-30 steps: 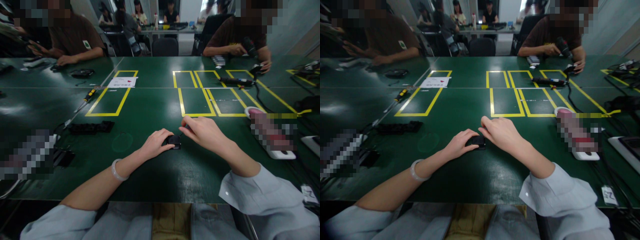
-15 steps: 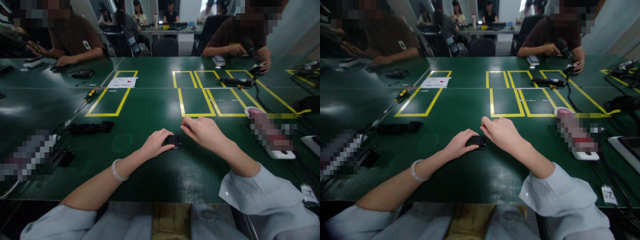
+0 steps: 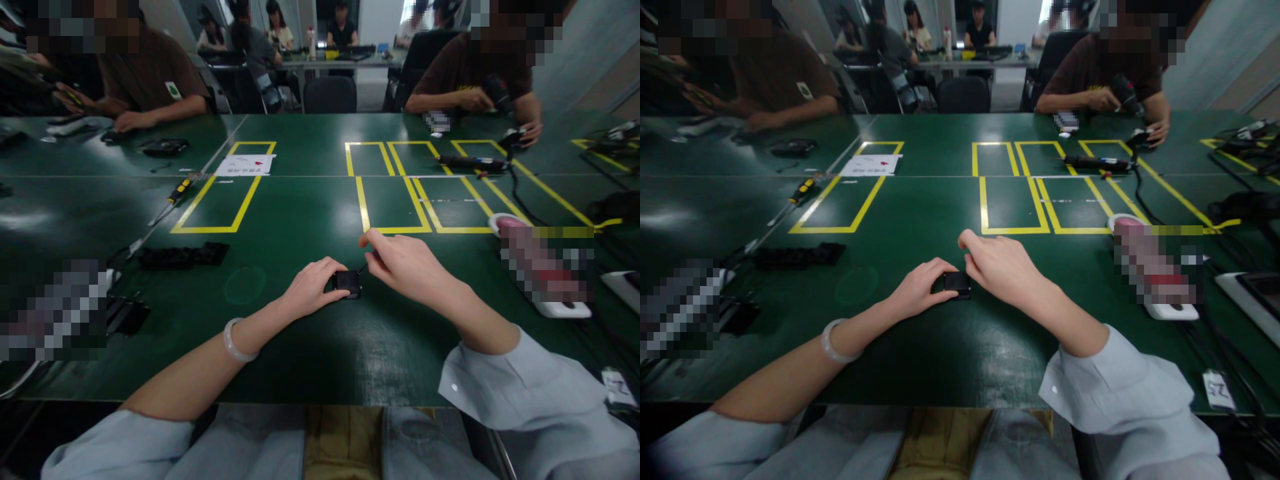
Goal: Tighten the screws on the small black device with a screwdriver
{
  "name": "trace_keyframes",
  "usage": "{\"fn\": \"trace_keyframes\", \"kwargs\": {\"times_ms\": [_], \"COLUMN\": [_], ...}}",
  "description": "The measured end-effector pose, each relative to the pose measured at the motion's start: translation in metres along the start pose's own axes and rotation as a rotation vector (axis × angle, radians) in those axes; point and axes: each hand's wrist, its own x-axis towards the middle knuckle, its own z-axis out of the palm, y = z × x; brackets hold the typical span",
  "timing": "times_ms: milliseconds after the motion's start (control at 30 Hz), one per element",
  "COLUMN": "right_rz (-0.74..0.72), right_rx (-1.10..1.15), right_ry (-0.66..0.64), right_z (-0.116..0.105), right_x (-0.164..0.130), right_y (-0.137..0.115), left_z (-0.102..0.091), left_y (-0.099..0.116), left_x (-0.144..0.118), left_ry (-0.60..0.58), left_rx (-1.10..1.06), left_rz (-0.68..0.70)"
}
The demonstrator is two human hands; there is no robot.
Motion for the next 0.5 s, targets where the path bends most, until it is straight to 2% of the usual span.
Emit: {"fn": "trace_keyframes", "kwargs": {"times_ms": [233,500], "right_rz": [0.01,-0.008], "right_rx": [-0.057,-0.029], "right_ry": [-0.038,-0.014], "right_z": [-0.0035,-0.0007], "right_x": [0.0008,0.0001], "right_y": [-0.001,0.0005], "left_z": [-0.001,0.0006], "left_y": [0.0001,-0.0007], "left_x": [0.0,0.0004], "left_ry": [-0.012,-0.011], "left_rx": [-0.016,0.004], "left_rz": [-0.003,-0.005]}}
